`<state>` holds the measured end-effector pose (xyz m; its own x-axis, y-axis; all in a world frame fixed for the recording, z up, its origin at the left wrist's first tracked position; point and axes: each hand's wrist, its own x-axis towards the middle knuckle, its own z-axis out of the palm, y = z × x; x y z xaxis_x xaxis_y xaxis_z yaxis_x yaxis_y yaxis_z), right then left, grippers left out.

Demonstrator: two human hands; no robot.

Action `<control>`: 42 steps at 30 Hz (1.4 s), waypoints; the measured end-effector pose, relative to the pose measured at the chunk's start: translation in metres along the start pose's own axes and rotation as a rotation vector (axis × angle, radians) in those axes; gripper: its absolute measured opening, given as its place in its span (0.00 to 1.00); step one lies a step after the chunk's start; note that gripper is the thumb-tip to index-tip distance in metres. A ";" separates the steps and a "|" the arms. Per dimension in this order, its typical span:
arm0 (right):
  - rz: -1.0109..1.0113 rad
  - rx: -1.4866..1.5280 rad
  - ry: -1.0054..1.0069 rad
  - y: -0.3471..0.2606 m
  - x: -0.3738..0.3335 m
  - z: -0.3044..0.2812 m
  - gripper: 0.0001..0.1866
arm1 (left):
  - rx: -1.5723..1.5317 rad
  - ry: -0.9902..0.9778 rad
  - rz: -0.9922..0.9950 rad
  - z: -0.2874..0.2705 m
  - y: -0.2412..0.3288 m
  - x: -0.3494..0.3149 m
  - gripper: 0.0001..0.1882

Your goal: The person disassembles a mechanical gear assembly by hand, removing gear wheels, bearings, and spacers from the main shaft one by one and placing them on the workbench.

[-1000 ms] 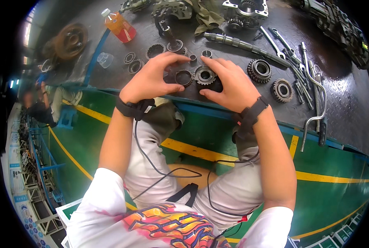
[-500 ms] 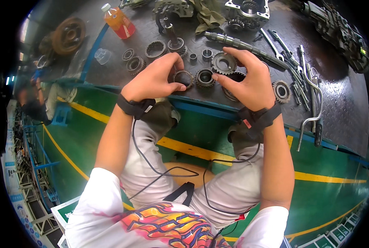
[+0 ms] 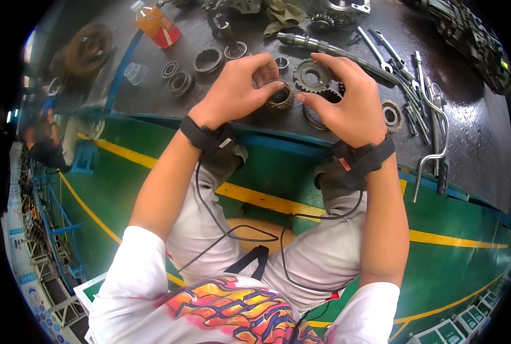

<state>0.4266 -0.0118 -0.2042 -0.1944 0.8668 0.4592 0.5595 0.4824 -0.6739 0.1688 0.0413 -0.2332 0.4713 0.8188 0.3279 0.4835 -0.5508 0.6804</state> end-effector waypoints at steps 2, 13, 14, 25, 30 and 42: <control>-0.009 0.001 -0.016 -0.001 0.000 0.002 0.34 | 0.004 -0.014 -0.056 -0.003 -0.003 -0.004 0.12; -0.123 -0.028 -0.176 0.001 0.002 0.037 0.32 | -0.028 -0.013 -0.084 -0.024 -0.012 -0.017 0.12; -0.115 -0.062 -0.219 0.002 0.003 0.040 0.32 | -0.059 -0.023 -0.096 -0.026 -0.014 -0.018 0.13; -0.038 -0.021 -0.303 -0.001 0.011 0.042 0.35 | -0.009 -0.113 0.011 -0.024 -0.023 -0.034 0.23; -0.074 0.010 -0.298 -0.002 0.010 0.041 0.40 | 0.029 -0.090 0.063 -0.021 -0.026 -0.038 0.25; 0.041 -0.109 -0.403 -0.007 0.009 0.025 0.47 | 0.147 -0.102 0.069 -0.007 -0.026 -0.041 0.35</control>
<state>0.4008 -0.0046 -0.2098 -0.4579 0.8753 0.1554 0.6511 0.4493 -0.6117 0.1318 0.0230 -0.2601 0.5753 0.7620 0.2973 0.5465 -0.6285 0.5534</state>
